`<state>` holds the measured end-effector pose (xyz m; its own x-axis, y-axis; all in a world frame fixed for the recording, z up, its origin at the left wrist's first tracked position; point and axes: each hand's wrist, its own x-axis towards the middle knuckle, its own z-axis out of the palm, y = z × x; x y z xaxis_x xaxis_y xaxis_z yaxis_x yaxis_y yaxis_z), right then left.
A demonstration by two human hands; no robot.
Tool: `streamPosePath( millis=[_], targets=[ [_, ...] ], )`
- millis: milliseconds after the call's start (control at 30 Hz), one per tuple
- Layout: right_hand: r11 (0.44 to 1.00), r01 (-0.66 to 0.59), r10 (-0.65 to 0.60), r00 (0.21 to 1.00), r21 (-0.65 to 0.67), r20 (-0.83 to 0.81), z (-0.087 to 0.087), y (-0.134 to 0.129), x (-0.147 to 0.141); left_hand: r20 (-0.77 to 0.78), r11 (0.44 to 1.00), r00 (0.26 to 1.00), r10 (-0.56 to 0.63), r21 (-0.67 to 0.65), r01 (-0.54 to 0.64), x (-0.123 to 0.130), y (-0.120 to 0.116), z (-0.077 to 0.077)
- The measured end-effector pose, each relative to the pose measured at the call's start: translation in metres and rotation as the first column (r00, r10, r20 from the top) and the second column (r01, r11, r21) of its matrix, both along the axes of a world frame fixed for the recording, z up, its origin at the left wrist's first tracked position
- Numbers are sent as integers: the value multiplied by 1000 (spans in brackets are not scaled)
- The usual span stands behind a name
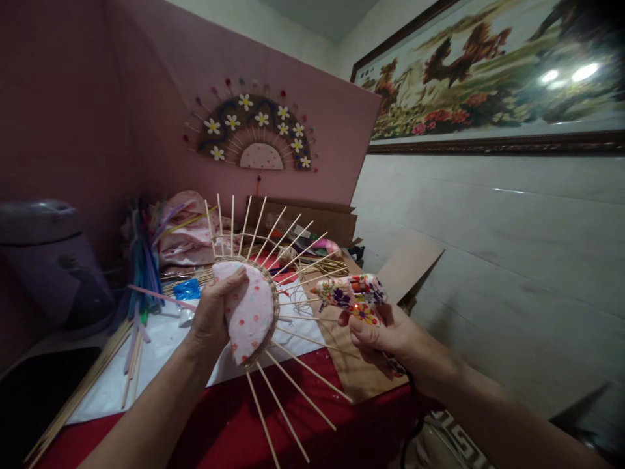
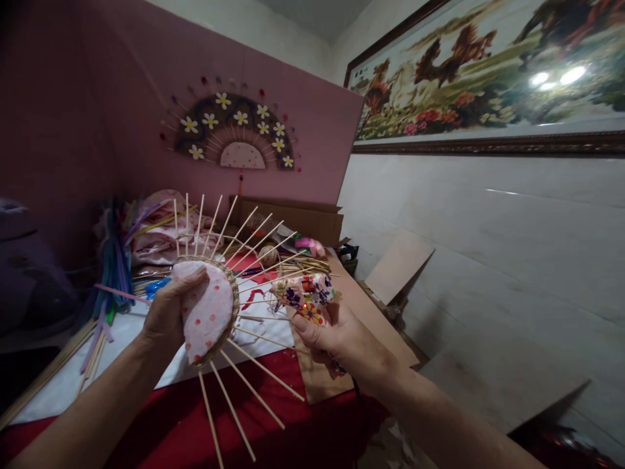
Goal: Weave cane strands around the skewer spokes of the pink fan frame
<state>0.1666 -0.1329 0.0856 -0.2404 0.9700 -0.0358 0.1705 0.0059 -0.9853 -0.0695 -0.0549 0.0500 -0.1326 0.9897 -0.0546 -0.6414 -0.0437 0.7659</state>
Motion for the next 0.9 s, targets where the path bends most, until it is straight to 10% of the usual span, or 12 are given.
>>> streamPosePath(
  millis=[900],
  targets=[
    [999, 28, -21, 987, -41, 160, -5, -1, -9, -2, 999, 999, 35, 12, -35, 1, 1, -2]
  ],
)
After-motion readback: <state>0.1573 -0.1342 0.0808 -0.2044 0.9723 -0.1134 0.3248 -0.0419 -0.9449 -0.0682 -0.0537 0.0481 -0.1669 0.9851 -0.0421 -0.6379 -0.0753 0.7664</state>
